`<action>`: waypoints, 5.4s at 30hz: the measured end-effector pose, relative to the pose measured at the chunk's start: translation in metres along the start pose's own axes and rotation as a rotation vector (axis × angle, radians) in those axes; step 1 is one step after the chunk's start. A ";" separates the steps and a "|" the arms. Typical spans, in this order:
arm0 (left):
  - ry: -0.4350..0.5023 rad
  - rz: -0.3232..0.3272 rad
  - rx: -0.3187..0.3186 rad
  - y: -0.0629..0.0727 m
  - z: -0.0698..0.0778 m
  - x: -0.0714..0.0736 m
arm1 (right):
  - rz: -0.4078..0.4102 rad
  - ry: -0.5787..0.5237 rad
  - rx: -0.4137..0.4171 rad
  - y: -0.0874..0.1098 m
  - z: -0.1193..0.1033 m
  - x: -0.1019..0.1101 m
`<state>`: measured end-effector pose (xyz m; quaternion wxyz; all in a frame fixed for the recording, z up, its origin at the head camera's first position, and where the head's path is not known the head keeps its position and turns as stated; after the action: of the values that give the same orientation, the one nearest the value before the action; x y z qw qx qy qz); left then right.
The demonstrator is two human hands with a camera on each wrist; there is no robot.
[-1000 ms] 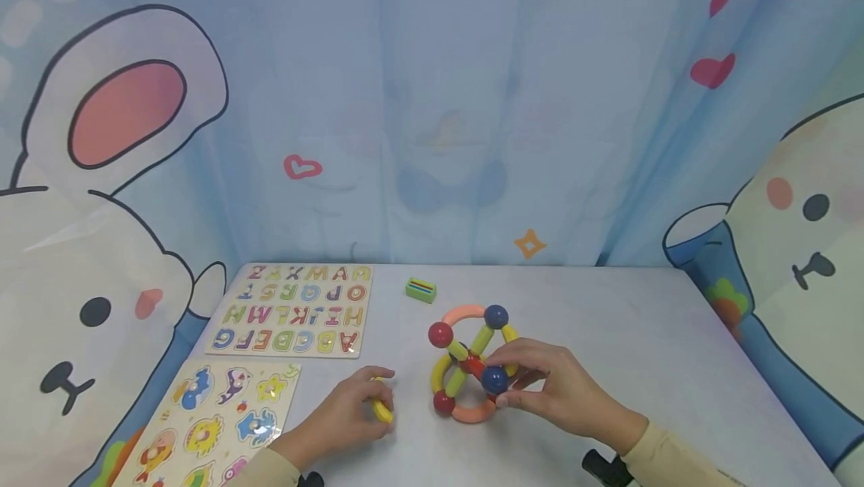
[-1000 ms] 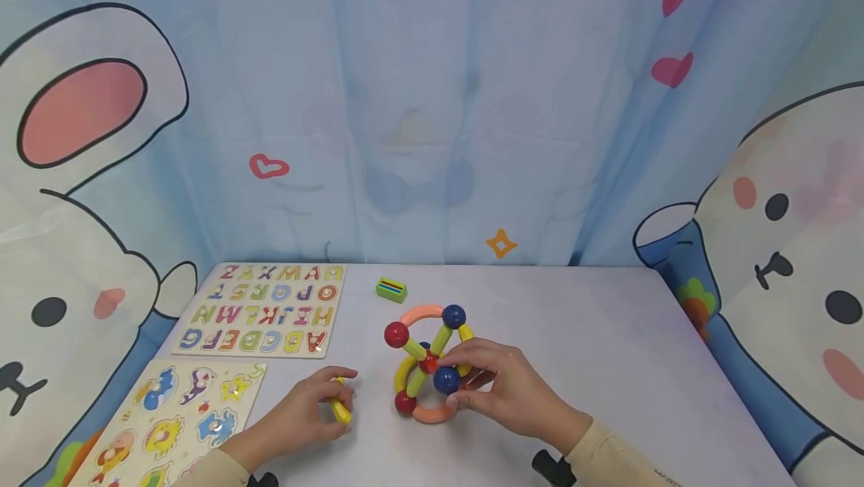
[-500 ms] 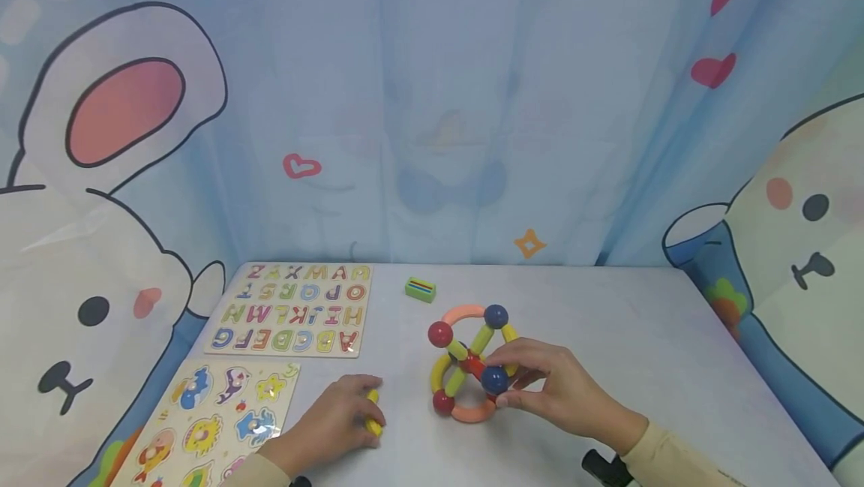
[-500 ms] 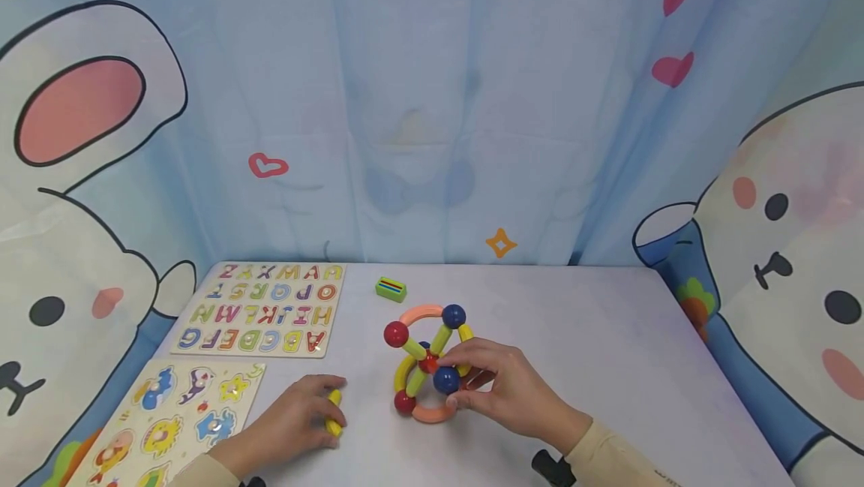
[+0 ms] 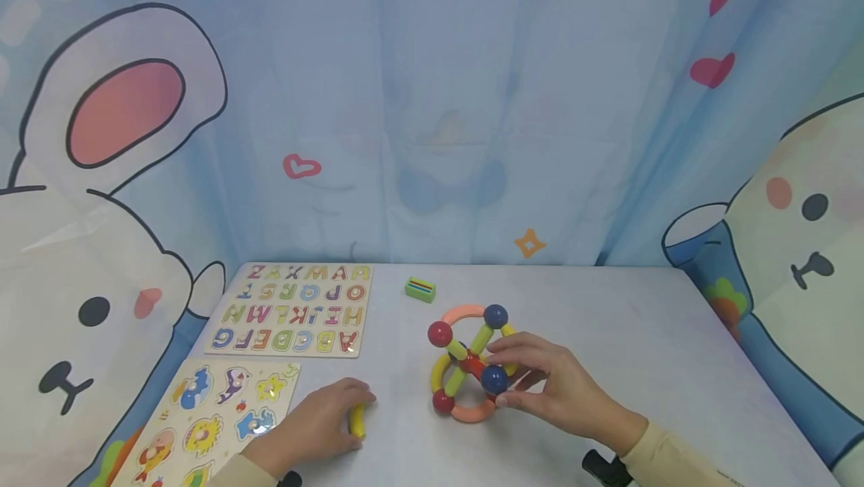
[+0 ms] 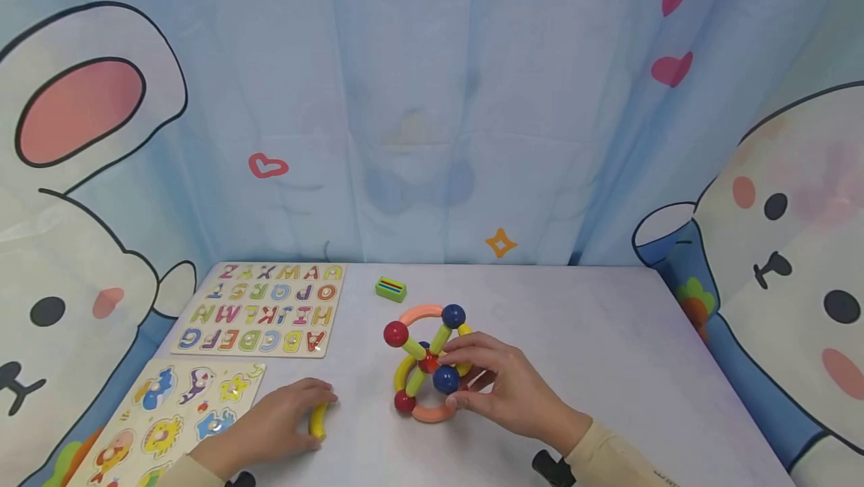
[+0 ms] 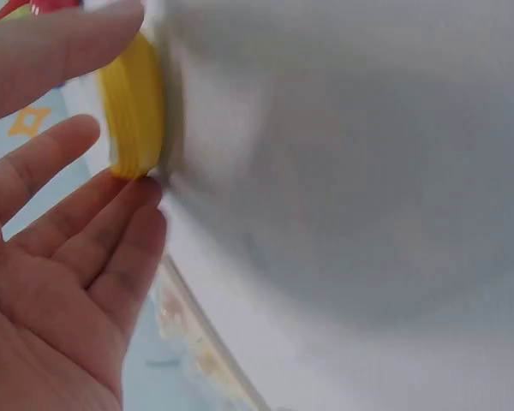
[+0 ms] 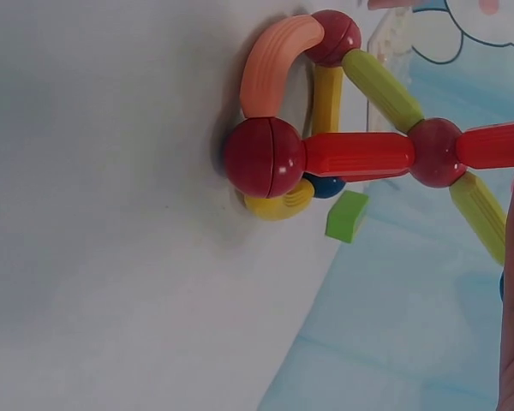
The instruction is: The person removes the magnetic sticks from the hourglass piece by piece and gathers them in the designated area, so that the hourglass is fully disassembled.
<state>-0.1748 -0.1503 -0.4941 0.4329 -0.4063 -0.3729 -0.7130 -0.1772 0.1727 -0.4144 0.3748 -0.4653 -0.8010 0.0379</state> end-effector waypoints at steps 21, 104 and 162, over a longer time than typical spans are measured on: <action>0.393 0.041 -0.166 -0.041 0.100 0.063 | 0.229 -0.029 -0.317 0.021 0.008 -0.001; 0.910 -0.026 -0.093 -0.054 0.115 0.031 | 0.303 -0.555 -0.589 0.009 0.026 -0.024; 0.810 0.253 -0.131 -0.054 0.115 0.033 | -0.008 -0.619 -0.451 -0.016 0.060 -0.012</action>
<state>-0.2044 -0.0400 -0.4289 0.6019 -0.1628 -0.0740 -0.7783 -0.2235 0.1714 -0.4579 0.0038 -0.4995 -0.8663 -0.0020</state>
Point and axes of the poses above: each hand's wrist, its own y-axis away from the middle knuckle, its own x-axis out of the back of the hand, z = x × y, the point moved 5 cm from there along -y, towards the middle knuckle, and after that the axes turned 11 degrees about x, right-handed, at the moved point
